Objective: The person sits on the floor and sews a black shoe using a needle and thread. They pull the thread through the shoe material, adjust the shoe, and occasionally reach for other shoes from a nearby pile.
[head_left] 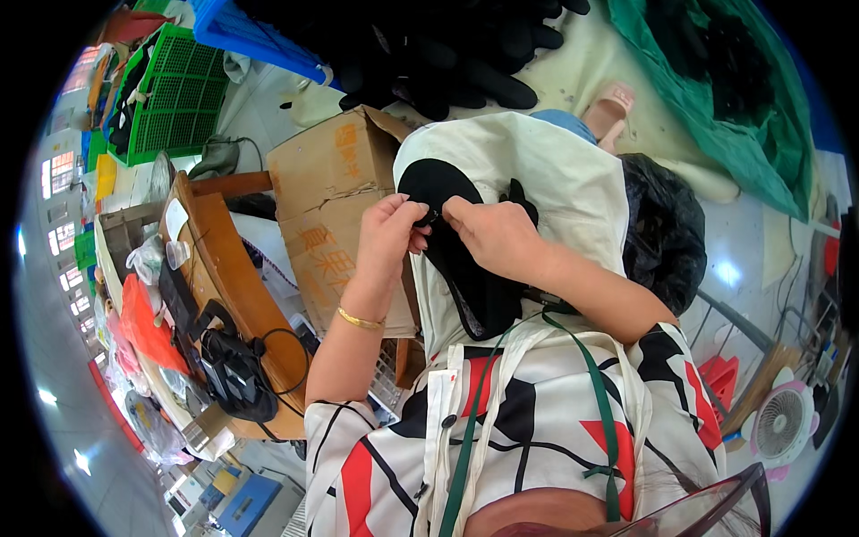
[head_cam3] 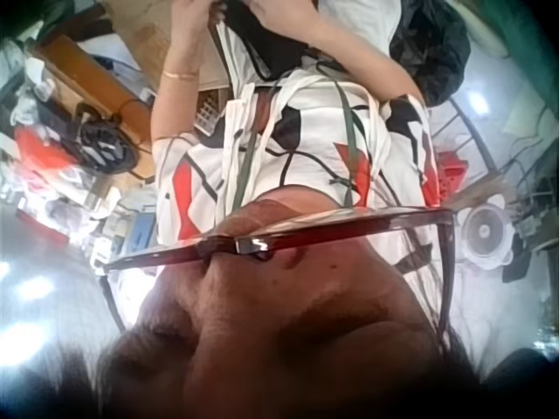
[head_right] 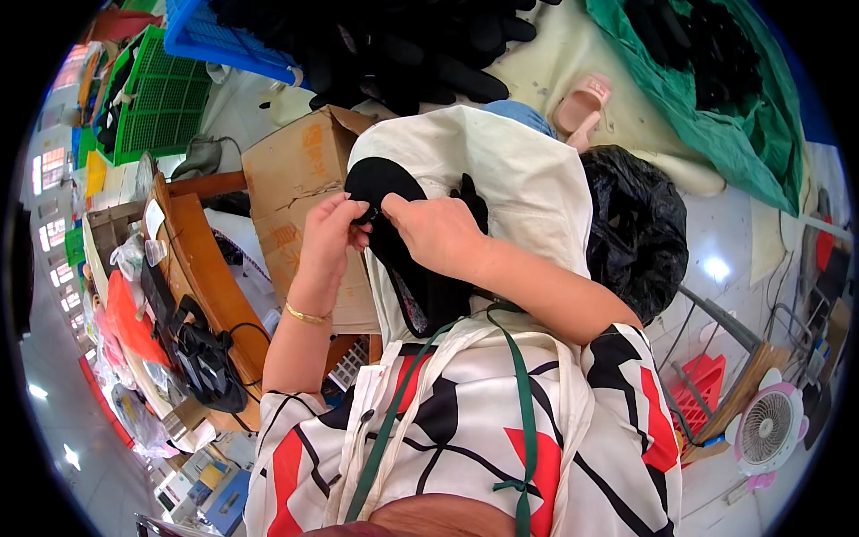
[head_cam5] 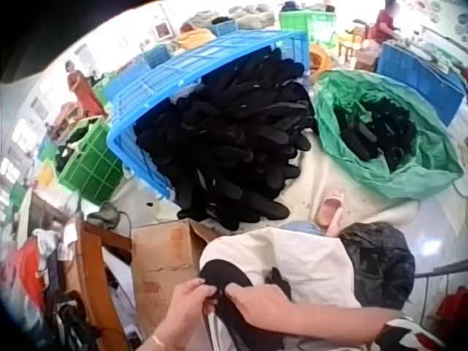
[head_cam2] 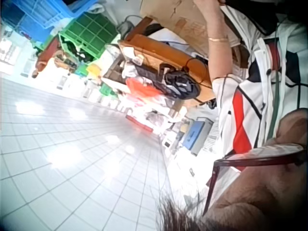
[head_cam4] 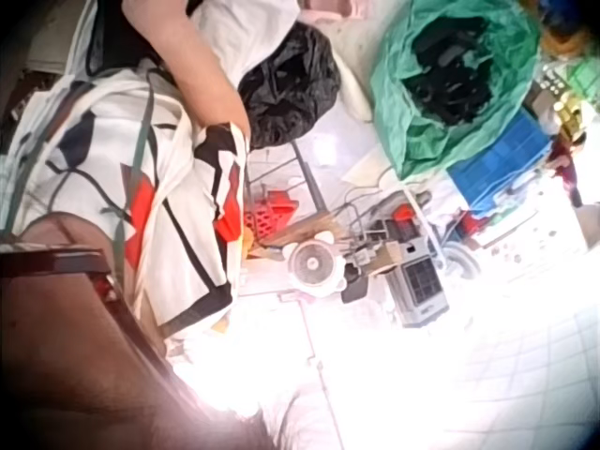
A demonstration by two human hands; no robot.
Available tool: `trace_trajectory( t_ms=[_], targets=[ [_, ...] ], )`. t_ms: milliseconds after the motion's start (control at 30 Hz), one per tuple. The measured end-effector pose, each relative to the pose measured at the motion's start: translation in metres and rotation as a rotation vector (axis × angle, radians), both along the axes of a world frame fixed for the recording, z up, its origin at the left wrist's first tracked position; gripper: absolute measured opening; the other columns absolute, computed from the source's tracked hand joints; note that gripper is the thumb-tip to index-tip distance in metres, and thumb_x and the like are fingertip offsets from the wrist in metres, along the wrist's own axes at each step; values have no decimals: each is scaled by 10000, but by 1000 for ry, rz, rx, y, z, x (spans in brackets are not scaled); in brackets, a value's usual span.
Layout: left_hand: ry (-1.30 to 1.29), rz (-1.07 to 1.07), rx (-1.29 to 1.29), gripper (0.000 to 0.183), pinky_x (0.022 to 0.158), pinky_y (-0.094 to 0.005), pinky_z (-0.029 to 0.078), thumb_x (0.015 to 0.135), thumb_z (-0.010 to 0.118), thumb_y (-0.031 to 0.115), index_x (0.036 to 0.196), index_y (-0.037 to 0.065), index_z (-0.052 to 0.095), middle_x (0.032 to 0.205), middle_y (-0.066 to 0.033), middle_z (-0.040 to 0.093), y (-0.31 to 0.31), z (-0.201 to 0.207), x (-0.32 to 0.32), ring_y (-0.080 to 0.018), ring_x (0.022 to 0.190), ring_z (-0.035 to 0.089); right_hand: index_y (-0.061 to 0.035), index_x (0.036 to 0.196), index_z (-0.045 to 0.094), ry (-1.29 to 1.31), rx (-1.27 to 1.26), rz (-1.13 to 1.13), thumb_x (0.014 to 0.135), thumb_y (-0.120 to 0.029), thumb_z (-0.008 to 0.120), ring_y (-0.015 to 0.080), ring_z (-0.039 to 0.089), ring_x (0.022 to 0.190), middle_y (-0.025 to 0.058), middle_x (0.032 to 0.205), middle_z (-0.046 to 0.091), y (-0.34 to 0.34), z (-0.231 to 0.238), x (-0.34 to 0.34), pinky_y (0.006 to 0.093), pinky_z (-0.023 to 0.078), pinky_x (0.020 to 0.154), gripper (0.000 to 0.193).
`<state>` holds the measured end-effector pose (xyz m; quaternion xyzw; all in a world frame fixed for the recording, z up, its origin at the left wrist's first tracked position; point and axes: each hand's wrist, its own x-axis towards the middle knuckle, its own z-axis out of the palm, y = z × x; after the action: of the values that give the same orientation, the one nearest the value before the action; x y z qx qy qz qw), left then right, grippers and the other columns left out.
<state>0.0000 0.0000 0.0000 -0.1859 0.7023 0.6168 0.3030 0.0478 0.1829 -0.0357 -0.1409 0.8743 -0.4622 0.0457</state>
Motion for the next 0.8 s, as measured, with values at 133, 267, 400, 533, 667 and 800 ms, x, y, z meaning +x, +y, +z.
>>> trace_trajectory(
  t_ms=[133,267,400,533,667,800],
  targets=[
    [-90,40,60,99,455,-237,448,862,626,160,793,94,599,653,-36,614,1,1,-2,-117,472,557,-76,948,476,47,32,-52,900,-116,535,366,627,627,133,675,620,-4,-2,6,475,470,519,86],
    [-112,45,148,123,448,-233,452,858,633,158,782,71,590,673,-53,630,0,2,-4,-112,475,565,-70,942,468,109,-17,-90,901,-98,534,357,619,608,130,656,600,-7,-3,6,461,469,505,82],
    [-123,40,198,103,460,-230,482,872,638,154,807,79,611,671,-51,643,-7,-5,-3,-124,488,597,-61,1012,490,46,9,-66,921,-84,550,365,642,683,157,761,634,-8,-2,7,447,483,544,111],
    [-132,52,208,94,470,-229,495,874,647,153,820,79,623,681,-51,653,-6,-5,-2,-120,489,602,-57,1013,488,2,-15,-108,934,-93,546,378,634,654,163,726,624,-10,3,6,460,482,548,104],
    [-124,54,229,120,458,-225,475,861,669,163,825,66,608,685,-62,653,-8,-8,-2,-117,497,609,-62,1015,500,-6,-38,-104,937,-106,560,387,629,631,177,705,613,-9,1,4,461,484,549,108],
    [-114,67,228,117,464,-223,475,864,664,158,811,74,601,674,-53,649,-8,-9,0,-115,495,606,-54,983,518,0,-93,-49,933,-128,553,365,640,642,172,708,634,0,1,2,453,489,550,96]
  ],
)
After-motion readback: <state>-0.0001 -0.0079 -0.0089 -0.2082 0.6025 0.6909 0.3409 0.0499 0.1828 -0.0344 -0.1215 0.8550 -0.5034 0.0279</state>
